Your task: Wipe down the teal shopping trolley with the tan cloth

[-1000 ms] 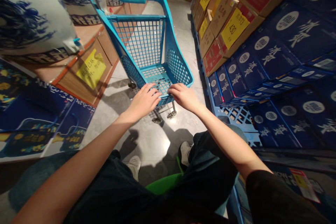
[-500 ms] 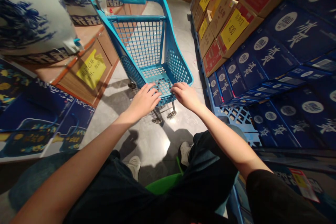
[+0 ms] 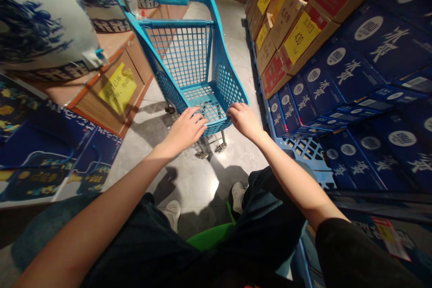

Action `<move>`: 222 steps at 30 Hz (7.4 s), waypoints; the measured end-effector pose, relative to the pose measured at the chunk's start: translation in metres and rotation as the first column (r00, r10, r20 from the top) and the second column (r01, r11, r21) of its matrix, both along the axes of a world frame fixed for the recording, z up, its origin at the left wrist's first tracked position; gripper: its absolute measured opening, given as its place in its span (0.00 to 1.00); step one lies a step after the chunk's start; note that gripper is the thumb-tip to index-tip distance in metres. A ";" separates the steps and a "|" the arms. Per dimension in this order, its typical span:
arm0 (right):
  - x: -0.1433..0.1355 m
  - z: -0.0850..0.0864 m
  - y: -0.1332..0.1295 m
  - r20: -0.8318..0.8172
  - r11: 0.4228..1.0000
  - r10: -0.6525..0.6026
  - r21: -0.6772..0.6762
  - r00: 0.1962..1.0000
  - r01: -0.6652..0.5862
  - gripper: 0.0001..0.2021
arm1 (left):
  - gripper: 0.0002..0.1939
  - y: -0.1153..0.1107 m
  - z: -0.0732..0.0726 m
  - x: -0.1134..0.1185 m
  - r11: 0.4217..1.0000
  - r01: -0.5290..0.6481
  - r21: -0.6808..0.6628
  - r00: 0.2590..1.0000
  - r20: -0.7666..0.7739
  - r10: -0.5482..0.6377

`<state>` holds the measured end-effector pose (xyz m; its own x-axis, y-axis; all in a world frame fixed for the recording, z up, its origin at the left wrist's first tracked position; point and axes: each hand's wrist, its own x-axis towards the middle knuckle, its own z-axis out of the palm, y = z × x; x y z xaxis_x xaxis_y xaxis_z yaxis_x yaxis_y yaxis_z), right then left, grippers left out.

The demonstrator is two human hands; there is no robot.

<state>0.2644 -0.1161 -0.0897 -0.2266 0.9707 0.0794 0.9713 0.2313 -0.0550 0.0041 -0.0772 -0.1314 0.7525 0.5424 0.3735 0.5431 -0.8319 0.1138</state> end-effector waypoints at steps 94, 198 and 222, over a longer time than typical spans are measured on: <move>-0.002 -0.009 0.000 -0.215 0.961 0.275 0.023 0.937 -0.277 0.19 | 0.19 0.001 0.000 -0.002 1.000 -0.004 -0.023 1.000 0.015 0.004; -0.008 -0.011 -0.002 -0.162 0.960 0.281 0.057 0.946 -0.276 0.20 | 0.20 0.000 0.001 -0.002 0.999 -0.008 -0.047 1.000 0.023 0.009; 0.013 -0.002 0.005 -0.062 1.000 -0.002 0.026 0.998 0.004 0.19 | 0.21 0.001 0.001 -0.002 1.000 -0.001 -0.024 1.000 0.001 0.001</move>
